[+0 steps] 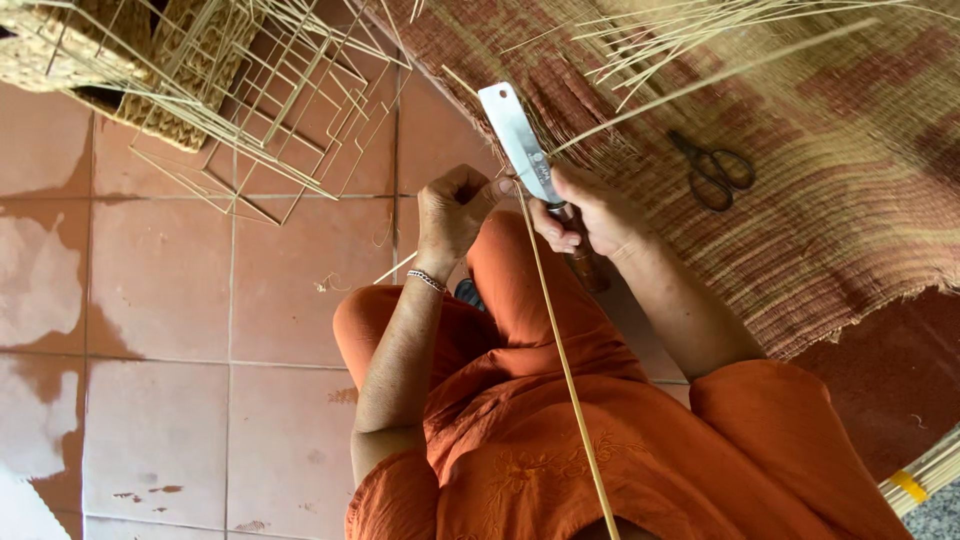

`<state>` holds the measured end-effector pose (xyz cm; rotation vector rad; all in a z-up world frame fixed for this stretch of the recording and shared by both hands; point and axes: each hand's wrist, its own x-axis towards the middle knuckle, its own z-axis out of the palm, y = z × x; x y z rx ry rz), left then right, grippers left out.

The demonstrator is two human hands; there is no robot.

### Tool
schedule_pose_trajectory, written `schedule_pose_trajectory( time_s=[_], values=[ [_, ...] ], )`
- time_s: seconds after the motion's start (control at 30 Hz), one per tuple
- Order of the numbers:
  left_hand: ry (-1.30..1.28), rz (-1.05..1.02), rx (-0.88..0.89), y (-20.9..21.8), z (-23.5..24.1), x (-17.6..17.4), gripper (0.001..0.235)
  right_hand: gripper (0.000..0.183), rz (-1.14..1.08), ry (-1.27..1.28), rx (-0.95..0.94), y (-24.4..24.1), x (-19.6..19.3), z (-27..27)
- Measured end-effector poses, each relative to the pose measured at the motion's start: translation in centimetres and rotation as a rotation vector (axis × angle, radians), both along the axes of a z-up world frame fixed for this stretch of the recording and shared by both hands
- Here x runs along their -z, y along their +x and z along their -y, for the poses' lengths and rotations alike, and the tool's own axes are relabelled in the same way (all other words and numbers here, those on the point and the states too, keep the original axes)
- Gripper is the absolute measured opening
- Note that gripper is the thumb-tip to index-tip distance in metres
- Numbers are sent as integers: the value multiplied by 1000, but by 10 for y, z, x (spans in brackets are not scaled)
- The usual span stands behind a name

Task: The person sits on the floor and uses a knife to shave thin strips from bamboo sticks. They repeatedly hold a stick in one hand and scrape it with the knife in the other, then place the processed stick aside.

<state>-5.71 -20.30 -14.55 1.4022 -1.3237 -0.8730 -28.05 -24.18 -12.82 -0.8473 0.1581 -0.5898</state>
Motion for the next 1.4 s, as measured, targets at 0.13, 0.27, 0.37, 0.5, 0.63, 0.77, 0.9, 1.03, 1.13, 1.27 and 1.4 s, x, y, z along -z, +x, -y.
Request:
schedule_pose_trajectory(
  time_s=[0.13, 0.27, 0.37, 0.5, 0.63, 0.77, 0.9, 1.03, 1.13, 1.27, 1.4],
  values=[
    [67, -15, 14, -13, 3, 0, 34, 45, -33, 65, 65, -4, 4, -7],
    [-20, 24, 30, -24, 6, -1, 27, 37, -1, 132, 77, -12, 18, -7],
    [68, -8, 75, -25, 3, -4, 17, 37, 4, 97, 93, -17, 26, -2],
    [57, 87, 128, -6, 7, -5, 14, 40, -37, 0, 88, -21, 34, 15],
    [41, 74, 148, 12, 7, 14, 10, 52, -159, 46, 145, -22, 36, 29],
    [-16, -318, 342, 20, 12, 24, 13, 56, -201, 119, 122, -13, 35, 38],
    [67, -225, 241, 26, 10, 45, 10, 53, -222, 157, 105, 0, 36, 44],
    [117, -455, 196, 33, 8, 70, 7, 55, -292, 104, 150, 14, 30, 43],
    [148, -511, 169, 43, 2, 86, 9, 57, -331, 124, 138, 23, 32, 48],
    [147, -561, 151, 49, 1, 94, 15, 50, -378, 199, 114, 37, 47, 59],
    [109, -414, 136, 50, -2, 86, 11, 55, -421, 155, 121, 36, 62, 72]
  ],
)
